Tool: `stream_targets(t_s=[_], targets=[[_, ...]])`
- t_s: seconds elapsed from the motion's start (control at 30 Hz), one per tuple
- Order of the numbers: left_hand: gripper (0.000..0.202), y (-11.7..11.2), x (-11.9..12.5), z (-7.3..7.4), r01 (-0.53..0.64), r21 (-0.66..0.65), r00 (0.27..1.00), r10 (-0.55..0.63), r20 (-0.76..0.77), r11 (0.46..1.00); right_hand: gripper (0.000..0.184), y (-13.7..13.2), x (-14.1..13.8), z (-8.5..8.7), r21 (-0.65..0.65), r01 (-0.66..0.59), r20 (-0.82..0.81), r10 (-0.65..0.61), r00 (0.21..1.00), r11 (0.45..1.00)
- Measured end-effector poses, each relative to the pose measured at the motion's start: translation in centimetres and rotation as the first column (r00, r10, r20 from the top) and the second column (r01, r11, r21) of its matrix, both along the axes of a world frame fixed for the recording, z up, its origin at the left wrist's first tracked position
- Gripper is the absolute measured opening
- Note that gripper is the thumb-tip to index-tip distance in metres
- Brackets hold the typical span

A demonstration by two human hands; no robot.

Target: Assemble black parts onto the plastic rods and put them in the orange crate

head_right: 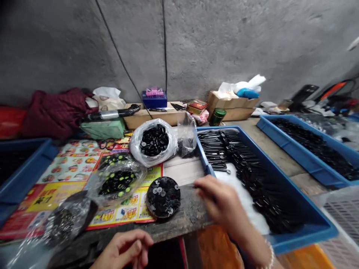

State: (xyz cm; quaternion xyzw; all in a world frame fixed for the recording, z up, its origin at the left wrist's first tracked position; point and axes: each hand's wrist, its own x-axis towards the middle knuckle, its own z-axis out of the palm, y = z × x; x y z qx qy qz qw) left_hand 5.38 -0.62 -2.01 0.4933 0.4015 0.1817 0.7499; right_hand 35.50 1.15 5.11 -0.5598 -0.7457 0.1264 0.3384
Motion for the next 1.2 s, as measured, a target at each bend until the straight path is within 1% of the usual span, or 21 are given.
stream_targets(t_s=[0.07, 0.13, 0.2, 0.3, 0.43, 0.5, 0.57, 0.63, 0.7, 0.73, 0.77, 0.8, 0.87, 0.9, 0.93, 0.97, 1.0, 1.03, 1.1, 1.13, 1.2], targets=[[0.062, 0.3, 0.1, 0.4, -0.026, -0.025, 0.997, 0.027, 0.066, 0.999, 0.019, -2.8, -4.3, -0.5, -0.104, -0.17, 0.007, 0.171, 0.985, 0.98], [0.063, 0.3, -0.1, 0.5, -0.038, -0.022, 0.996, 0.04, 0.076, 0.999, 0.018, -4.7, -7.5, -1.6, -0.157, -0.212, 0.024, 0.218, 0.976, 0.965], [0.063, 0.2, -0.4, 0.4, -0.038, -0.009, 0.998, 0.038, 0.056, 0.999, 0.017, -5.6, -9.4, -2.8, -0.186, -0.223, 0.027, 0.232, 0.972, 0.957], [0.061, -0.3, -0.7, 0.1, -0.024, 0.003, 0.999, 0.024, 0.025, 1.0, 0.018, -6.1, -10.5, -4.0, -0.193, -0.231, 0.064, 0.247, 0.967, 0.954], [0.06, -0.6, -0.7, 0.1, 0.017, -0.024, 1.0, -0.017, -0.003, 1.0, 0.021, -6.4, -11.0, -4.6, -0.159, -0.26, 0.133, 0.281, 0.95, 0.952], [0.054, -0.7, -0.5, 0.4, 0.041, -0.017, 0.998, -0.042, -0.056, 0.999, 0.022, -6.7, -11.4, -4.9, -0.161, -0.279, 0.142, 0.302, 0.943, 0.947], [0.044, -0.6, -0.3, 0.7, 0.055, 0.038, 0.988, -0.049, -0.148, 0.998, 0.025, -6.9, -11.7, -5.2, -0.178, -0.272, 0.112, 0.294, 0.949, 0.946], [0.034, -0.7, -0.2, 1.1, 0.082, 0.182, 0.966, -0.033, -0.258, 0.98, 0.027, -6.9, -12.0, -5.5, -0.21, -0.254, 0.023, 0.265, 0.964, 0.944], [0.032, -0.9, -0.3, 1.3, 0.138, 0.392, 0.938, 0.007, -0.347, 0.909, 0.023, -6.7, -12.2, -5.9, -0.267, -0.242, -0.13, 0.214, 0.968, 0.933], [0.032, -1.0, -0.3, 1.3, 0.172, 0.493, 0.926, 0.031, -0.376, 0.853, 0.02, -6.6, -12.2, -6.2, -0.319, -0.239, -0.224, 0.172, 0.959, 0.917], [0.031, -1.2, -0.4, 1.2, 0.203, 0.579, 0.916, 0.056, -0.397, 0.789, 0.019, -6.4, -12.2, -6.6, -0.399, -0.244, -0.33, 0.11, 0.938, 0.884], [0.03, -1.4, -0.5, 1.0, 0.23, 0.648, 0.908, 0.08, -0.411, 0.726, 0.02, -6.3, -12.2, -7.1, -0.501, -0.266, -0.442, 0.021, 0.897, 0.824], [0.027, -1.8, -0.7, 0.6, 0.28, 0.753, 0.902, 0.104, -0.418, 0.596, 0.025, -6.3, -12.1, -8.2, -0.674, -0.386, -0.621, -0.2, 0.758, 0.63], [0.027, -2.0, -0.9, 0.3, 0.305, 0.793, 0.903, 0.105, -0.417, 0.527, 0.029, -6.4, -12.0, -8.8, -0.711, -0.465, -0.669, -0.303, 0.679, 0.527], [0.027, -2.1, -1.0, 0.1, 0.327, 0.826, 0.906, 0.096, -0.412, 0.459, 0.032, -6.5, -12.0, -9.4, -0.715, -0.536, -0.696, -0.382, 0.609, 0.449], [0.027, -2.2, -1.1, 0.0, 0.345, 0.85, 0.91, 0.081, -0.407, 0.398, 0.034, -6.7, -12.0, -9.8, -0.704, -0.585, -0.709, -0.435, 0.555, 0.403], [0.028, -2.2, -1.3, -0.1, 0.36, 0.864, 0.912, 0.061, -0.405, 0.353, 0.035, -6.9, -12.0, -10.2, -0.692, -0.611, -0.716, -0.469, 0.517, 0.384], [0.028, -2.1, -1.3, -0.1, 0.37, 0.869, 0.913, 0.043, -0.405, 0.328, 0.034, -7.1, -12.0, -10.4, -0.684, -0.621, -0.72, -0.492, 0.49, 0.383], [0.028, -1.9, -1.4, 0.0, 0.376, 0.864, 0.913, 0.024, -0.406, 0.334, 0.033, -7.3, -12.2, -10.5, -0.672, -0.618, -0.726, -0.525, 0.444, 0.407], [0.027, -1.8, -1.4, 0.1, 0.371, 0.855, 0.913, 0.026, -0.407, 0.362, 0.034, -7.3, -12.3, -10.5, -0.668, -0.61, -0.731, -0.533, 0.427, 0.427], [0.026, -1.6, -1.3, 0.3, 0.347, 0.824, 0.912, 0.042, -0.407, 0.448, 0.037, -7.2, -12.3, -10.3, -0.661, -0.594, -0.741, -0.527, 0.417, 0.459]])
